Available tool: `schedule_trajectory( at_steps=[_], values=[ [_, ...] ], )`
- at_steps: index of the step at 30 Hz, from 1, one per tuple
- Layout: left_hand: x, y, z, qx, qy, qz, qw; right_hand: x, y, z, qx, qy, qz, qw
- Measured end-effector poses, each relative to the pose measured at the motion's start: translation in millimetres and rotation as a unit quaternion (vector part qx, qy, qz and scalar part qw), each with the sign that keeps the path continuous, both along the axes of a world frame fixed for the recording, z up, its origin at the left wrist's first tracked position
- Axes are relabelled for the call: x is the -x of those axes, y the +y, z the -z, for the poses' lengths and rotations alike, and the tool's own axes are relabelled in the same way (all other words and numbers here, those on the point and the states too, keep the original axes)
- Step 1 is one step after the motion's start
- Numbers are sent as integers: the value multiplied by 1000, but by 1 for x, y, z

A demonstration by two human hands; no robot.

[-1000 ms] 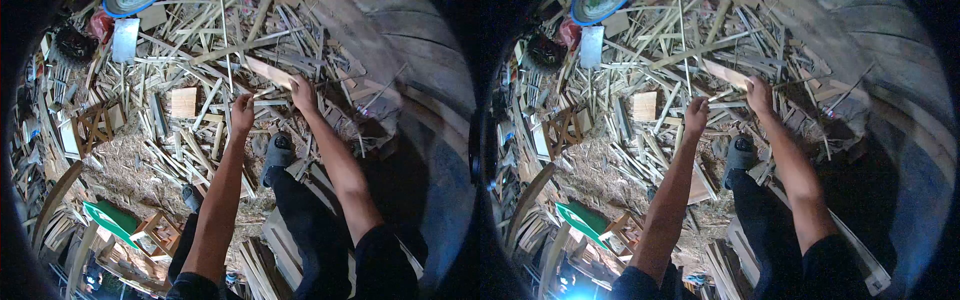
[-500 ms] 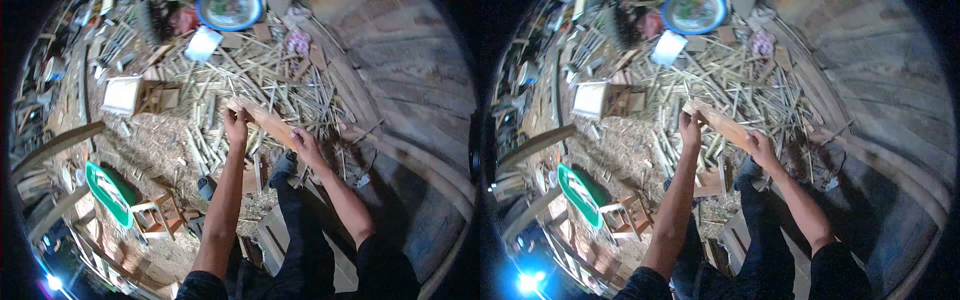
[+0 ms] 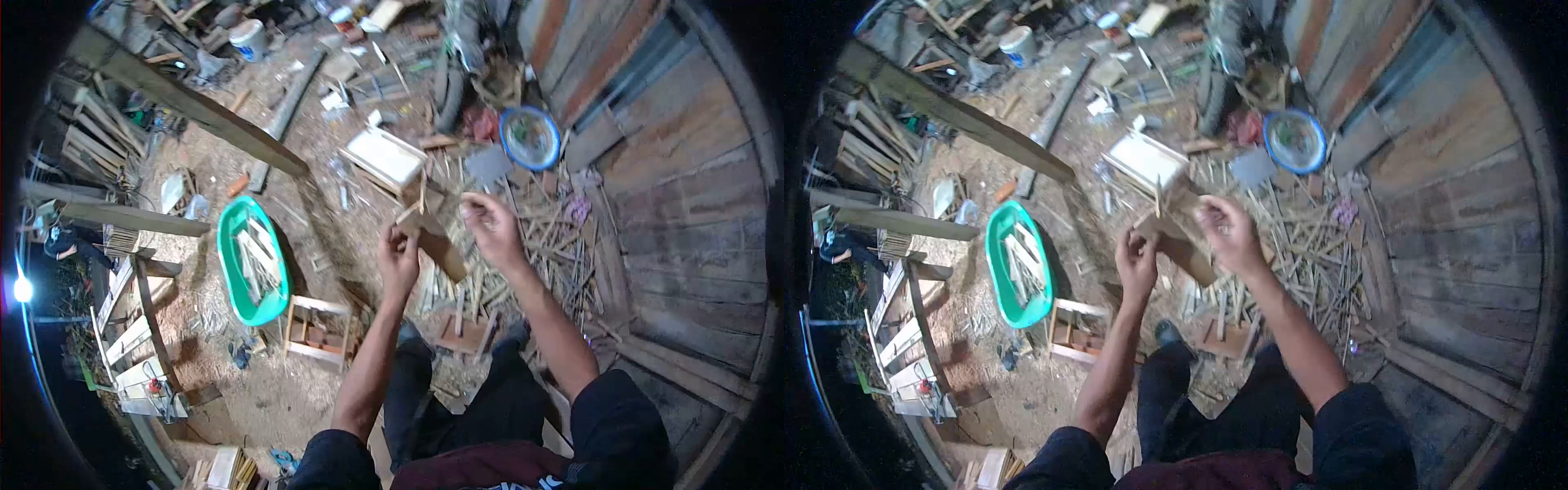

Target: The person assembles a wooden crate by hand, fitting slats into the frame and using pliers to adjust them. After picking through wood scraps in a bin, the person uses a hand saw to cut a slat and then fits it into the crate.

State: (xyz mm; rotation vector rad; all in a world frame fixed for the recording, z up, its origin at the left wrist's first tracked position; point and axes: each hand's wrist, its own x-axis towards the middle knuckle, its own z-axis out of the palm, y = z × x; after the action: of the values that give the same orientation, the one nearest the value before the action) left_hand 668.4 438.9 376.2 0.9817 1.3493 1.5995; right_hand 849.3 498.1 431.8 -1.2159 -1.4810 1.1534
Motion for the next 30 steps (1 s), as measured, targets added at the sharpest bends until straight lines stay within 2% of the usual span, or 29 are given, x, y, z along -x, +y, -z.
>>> schedule_trajectory(
  at_steps=[1, 2, 5, 6, 9, 10, 11, 13, 14, 17, 18, 21, 23, 25, 26, 27, 28, 30],
  values=[
    [22, -6, -24, -14, 37, -7, 999, 39, 2, -34, -61, 3, -11, 998],
    [47, -19, -51, 11, 124, -5, 992, 72, 0, -50, -55, 9, -32, 998],
    [111, -55, -114, 6, 208, -38, 977, 155, -16, -109, -10, 21, -97, 995],
    [130, -65, -131, -5, 189, -72, 979, 178, -24, -128, -18, 17, -102, 994],
    [190, -96, -168, -29, 279, -126, 952, 234, -55, -162, 6, 45, -112, 993],
    [201, -103, -188, -76, 296, -164, 938, 249, -64, -172, 21, 61, -118, 991],
    [214, -111, -198, -38, 295, -167, 940, 265, -69, -182, 31, 78, -123, 989],
    [234, -135, -210, 43, 288, -169, 942, 295, -83, -201, 34, 126, -148, 980],
    [241, -139, -212, 2, 267, -213, 940, 307, -84, -206, 40, 128, -160, 978],
    [267, -161, -223, 44, 190, -222, 955, 345, -97, -223, 38, 134, -196, 971],
    [269, -167, -231, -1, 150, -257, 955, 360, -98, -226, 27, 133, -218, 967],
    [291, -197, -252, -14, 205, -305, 930, 390, -114, -232, 28, 109, -267, 957],
    [309, -211, -237, -30, 232, -344, 909, 415, -126, -243, 68, 77, -292, 951],
    [327, -229, -238, -31, 283, -378, 881, 445, -133, -237, -10, -18, -324, 946],
    [333, -242, -243, 20, 323, -404, 856, 457, -139, -236, -55, -79, -339, 936],
    [339, -253, -255, 17, 327, -413, 850, 469, -145, -236, -103, -138, -353, 920],
    [347, -263, -264, 20, 366, -439, 820, 484, -161, -240, -35, 11, -373, 927],
    [360, -287, -267, 16, 419, -485, 768, 516, -178, -229, 10, 52, -410, 910]
  ],
)
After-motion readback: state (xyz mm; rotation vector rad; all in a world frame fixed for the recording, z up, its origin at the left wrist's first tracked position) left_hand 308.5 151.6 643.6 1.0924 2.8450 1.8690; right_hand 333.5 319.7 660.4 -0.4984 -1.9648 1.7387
